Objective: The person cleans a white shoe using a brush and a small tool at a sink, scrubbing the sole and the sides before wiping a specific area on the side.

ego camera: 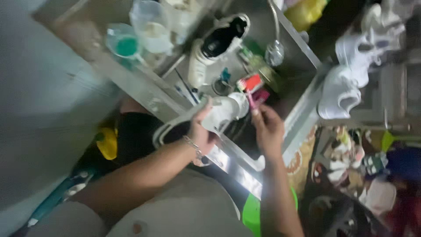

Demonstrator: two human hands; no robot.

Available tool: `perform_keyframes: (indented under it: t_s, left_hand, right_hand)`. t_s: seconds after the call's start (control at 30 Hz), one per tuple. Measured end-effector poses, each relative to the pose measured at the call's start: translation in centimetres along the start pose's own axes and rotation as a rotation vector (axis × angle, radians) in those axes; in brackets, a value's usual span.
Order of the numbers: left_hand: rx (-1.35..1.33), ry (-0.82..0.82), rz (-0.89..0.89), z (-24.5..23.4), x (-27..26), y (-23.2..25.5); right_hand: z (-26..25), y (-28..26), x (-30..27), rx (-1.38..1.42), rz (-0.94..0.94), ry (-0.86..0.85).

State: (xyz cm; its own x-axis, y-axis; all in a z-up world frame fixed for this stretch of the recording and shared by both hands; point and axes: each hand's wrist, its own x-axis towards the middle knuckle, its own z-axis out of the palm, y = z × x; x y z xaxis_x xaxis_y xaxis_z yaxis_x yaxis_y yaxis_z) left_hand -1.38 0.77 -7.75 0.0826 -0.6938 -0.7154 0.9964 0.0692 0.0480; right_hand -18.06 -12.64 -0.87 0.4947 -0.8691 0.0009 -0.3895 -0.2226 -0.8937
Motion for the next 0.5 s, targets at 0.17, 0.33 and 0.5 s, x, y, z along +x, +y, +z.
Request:
perform_keyframes:
  t_s: [0.17,0.33,0.5]
  left_hand:
    - [0.010,-0.071,0.030,2.8,-2.1,2.3]
    - [0.075,-0.082,0.043,2.8,-3.0,3.3]
    - [0.080,-0.082,0.039,4.8,-5.8,4.3]
  right_hand:
    - [0.0,3.1,-7.2,-0.184,0.062,0.073]
    - [0.6,0.8,-7.1,-0.352,-0.027,0.081]
    - [1.5,0.5,-7.3,-0.485,-0.179,0.062]
